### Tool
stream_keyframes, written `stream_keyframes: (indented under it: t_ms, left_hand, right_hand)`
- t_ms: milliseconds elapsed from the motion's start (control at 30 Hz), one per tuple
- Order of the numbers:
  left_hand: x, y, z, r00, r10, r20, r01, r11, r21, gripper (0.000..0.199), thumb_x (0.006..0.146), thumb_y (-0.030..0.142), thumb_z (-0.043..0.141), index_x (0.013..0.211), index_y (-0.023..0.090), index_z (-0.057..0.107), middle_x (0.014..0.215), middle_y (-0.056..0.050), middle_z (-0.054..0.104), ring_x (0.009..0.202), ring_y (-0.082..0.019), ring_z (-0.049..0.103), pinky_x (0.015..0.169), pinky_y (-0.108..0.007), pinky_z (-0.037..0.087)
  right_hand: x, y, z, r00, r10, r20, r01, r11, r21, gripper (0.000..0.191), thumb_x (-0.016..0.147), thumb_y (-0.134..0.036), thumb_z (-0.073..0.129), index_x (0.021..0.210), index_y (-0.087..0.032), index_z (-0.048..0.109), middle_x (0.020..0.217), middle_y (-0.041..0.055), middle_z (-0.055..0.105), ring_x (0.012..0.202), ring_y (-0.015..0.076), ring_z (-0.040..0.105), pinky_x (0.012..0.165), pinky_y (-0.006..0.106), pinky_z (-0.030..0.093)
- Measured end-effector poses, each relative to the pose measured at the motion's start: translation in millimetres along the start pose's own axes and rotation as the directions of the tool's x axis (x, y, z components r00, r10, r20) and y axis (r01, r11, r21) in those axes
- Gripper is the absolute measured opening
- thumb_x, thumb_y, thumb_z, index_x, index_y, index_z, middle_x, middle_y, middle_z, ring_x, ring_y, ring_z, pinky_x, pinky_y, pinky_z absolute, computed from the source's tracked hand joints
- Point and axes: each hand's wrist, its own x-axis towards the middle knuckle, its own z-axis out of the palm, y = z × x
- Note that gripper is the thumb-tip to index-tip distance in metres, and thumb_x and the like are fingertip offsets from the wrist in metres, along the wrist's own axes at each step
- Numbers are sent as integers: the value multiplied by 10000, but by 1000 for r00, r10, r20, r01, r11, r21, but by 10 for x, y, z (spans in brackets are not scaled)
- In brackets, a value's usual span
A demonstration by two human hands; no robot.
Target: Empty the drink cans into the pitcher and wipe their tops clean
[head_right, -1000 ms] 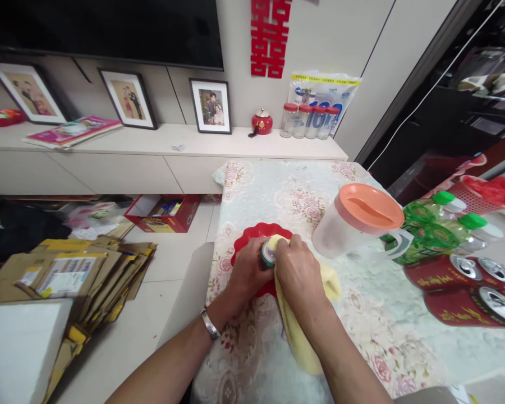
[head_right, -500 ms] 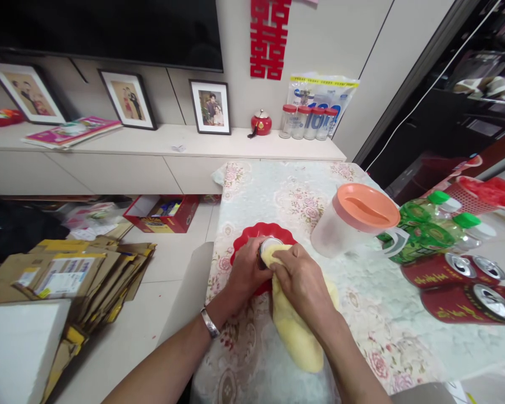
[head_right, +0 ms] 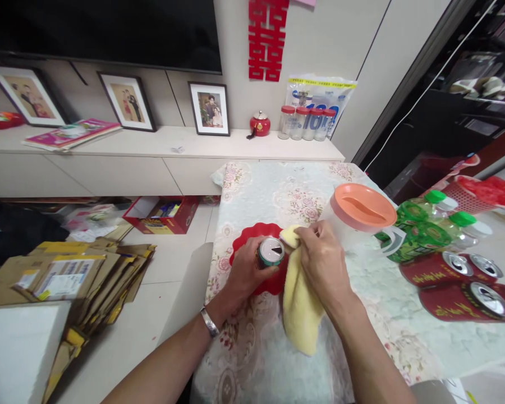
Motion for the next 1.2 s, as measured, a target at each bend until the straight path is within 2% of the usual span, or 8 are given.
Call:
stream_keyframes:
  t_ms: [100,300,433,600,767,833,1000,1200]
  left_hand:
    - [7,26,-15,1000,-13,10,13,1000,13,608,704,211,853,1254,250,597,1368,-81,680,1308,-332,608,1136,-544,437]
    - [24,29,-8,1000,-19,6,19,1000,6,634,693,285,892,1254,240,601,1363,-86,683,1298,-330,616,1141,-540,438]
    - [16,-3,15,1000,-4,-7,4,1000,22,642,688,256,877,1266,250,597,1361,-82,683,1272,-322,628,1138,-543,436]
    - [12,-45,50,1000,6,-25,-5,1000,29,602,710,208,811,1270,244,595,1325,-82,694,1225,-320,644,1108,-543,452]
    - [26,-53,70,999,16,-48,-14,999,31,521,731,198,766,1225,259,610,1251,-71,720,1183,-314,657,1056,-506,480]
    - [30,-33,59,999,13,-37,-12,999,33,466,737,218,767,1179,257,625,1220,-67,726,1169,-315,661,1033,-495,492]
    - [28,13,20,1000,-3,-19,4,999,49,452,713,230,788,1137,254,633,1144,-55,732,1123,-321,678,1009,-494,509]
    - [11,5,34,999,-15,-31,16,999,37,588,689,201,837,1229,242,608,1280,-76,708,1204,-326,654,1087,-535,469]
  right_hand:
    - [-53,4,39,999,-45,-24,46,998,51,289,939,-142,462,1050,-177,726,996,69,576,810,168,583,708,277,434]
    - [-160,-113,199,971,-54,232,62,998,-28,304,892,-78,395,958,-185,672,958,70,578,782,180,544,632,272,357]
    - [-221,-202,175,951,-25,309,38,999,-36,261,952,-106,379,867,-176,616,845,35,503,694,157,488,617,271,324]
    - [-191,-375,112,912,-46,408,48,999,6,254,922,-72,394,808,-182,594,839,27,502,696,142,465,621,264,305]
    - [-51,-459,184,906,-86,415,55,995,86,280,952,-96,391,808,-182,615,850,31,529,759,156,482,664,261,337]
    - [22,-449,228,901,-88,425,70,996,57,286,976,-118,405,797,-184,619,849,32,540,789,164,499,686,260,358]
    - [136,-430,276,917,-52,395,102,989,-107,266,950,-56,454,822,-179,652,915,83,578,886,216,516,751,297,372]
    - [42,-462,212,884,159,440,-36,961,-276,240,918,-16,461,919,-134,670,880,101,579,669,171,475,598,300,264]
